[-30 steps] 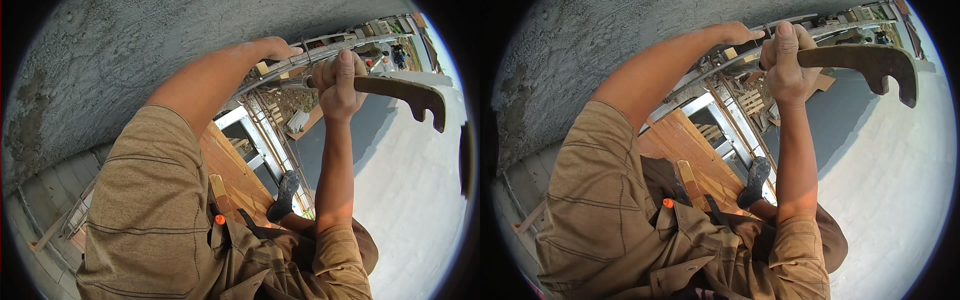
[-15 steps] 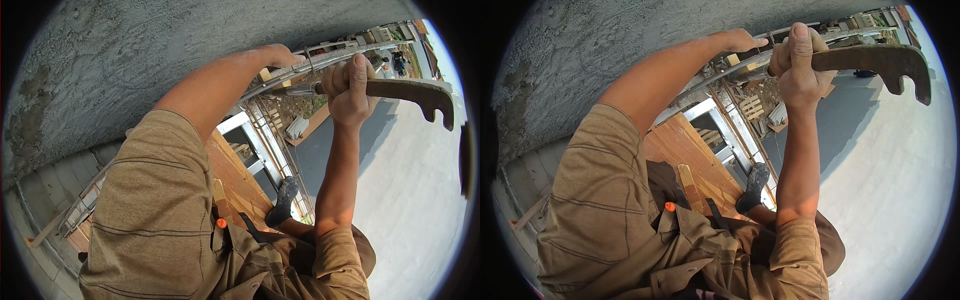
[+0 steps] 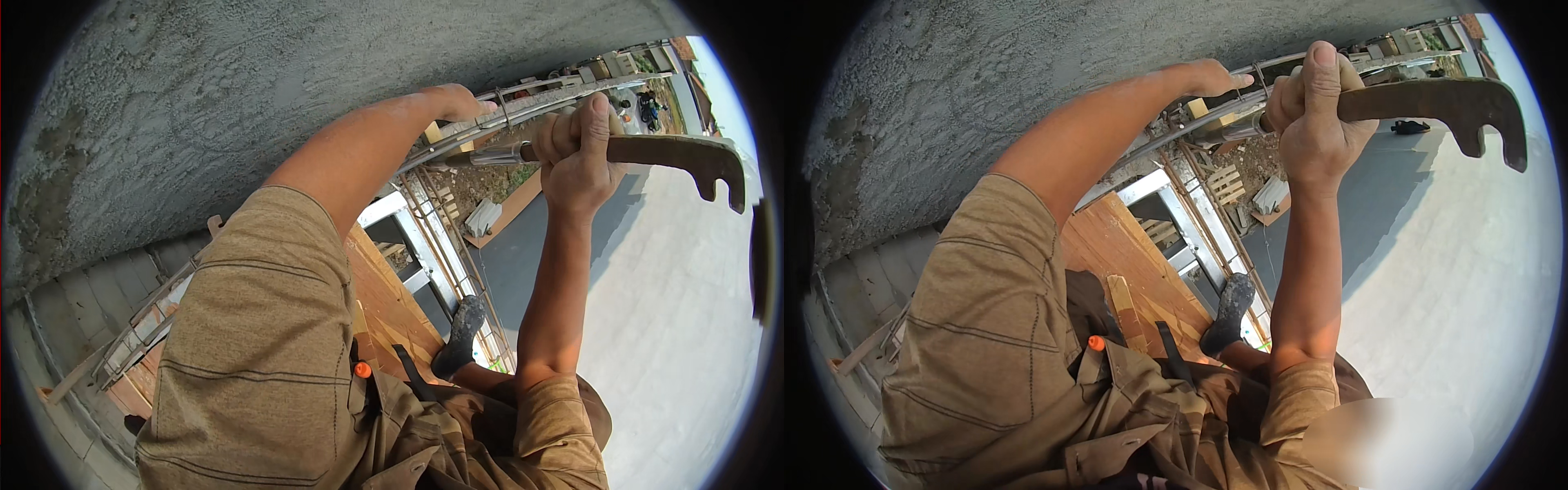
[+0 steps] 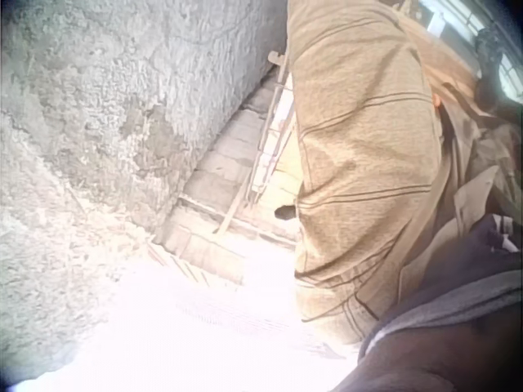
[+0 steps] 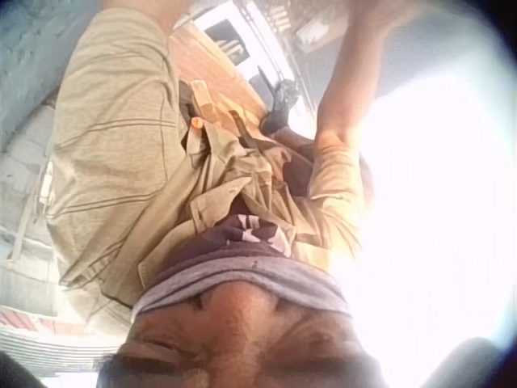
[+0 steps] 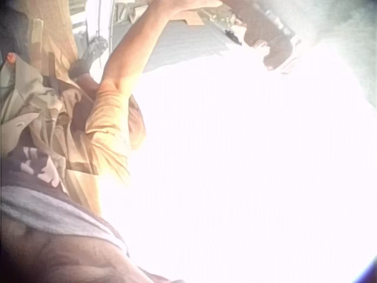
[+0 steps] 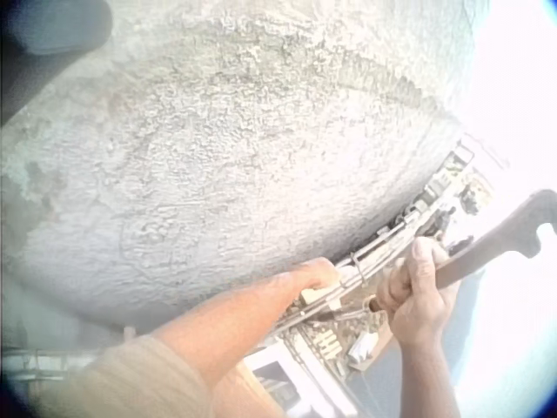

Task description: The person is sawing a wooden block and then securing rebar with wire while on a construction scaffolding.

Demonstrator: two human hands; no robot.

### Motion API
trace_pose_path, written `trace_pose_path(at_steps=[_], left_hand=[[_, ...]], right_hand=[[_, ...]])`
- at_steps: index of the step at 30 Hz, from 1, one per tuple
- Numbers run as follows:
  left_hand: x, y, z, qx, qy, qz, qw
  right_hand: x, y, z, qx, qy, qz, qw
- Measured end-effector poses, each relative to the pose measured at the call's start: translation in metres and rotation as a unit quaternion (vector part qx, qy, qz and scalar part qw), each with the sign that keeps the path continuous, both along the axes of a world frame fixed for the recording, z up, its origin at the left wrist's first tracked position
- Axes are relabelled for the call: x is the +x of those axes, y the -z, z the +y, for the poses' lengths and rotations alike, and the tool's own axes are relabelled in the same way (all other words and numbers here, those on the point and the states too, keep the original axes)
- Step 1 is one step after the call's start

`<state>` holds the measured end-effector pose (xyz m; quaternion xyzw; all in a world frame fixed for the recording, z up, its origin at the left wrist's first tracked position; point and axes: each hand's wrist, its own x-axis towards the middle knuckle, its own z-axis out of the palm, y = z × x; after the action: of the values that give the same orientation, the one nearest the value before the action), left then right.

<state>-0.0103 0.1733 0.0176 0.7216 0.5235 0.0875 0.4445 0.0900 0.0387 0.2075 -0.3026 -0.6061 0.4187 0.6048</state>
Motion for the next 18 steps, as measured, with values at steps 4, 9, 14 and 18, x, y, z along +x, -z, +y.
trace_pose_path(at_steps=[4,9,14,18], left_hand=[[0.005,0.004,-0.001,-0.039,-0.012,-0.022,0.999],[0.002,0.001,-0.003,-0.056,0.017,-0.005,0.998],[-0.001,-0.005,0.0,-0.046,0.004,0.017,0.999],[0.004,0.009,0.005,-0.053,0.004,-0.013,0.999]], right_hand=[[0.008,-0.048,-0.015,-0.004,-0.059,0.01,0.998],[-0.011,0.032,-0.006,0.008,0.103,-0.035,0.994],[0.021,0.004,0.0,-0.008,0.034,0.009,0.999],[0.131,-0.106,0.008,-0.024,-0.035,-0.073,0.996]])
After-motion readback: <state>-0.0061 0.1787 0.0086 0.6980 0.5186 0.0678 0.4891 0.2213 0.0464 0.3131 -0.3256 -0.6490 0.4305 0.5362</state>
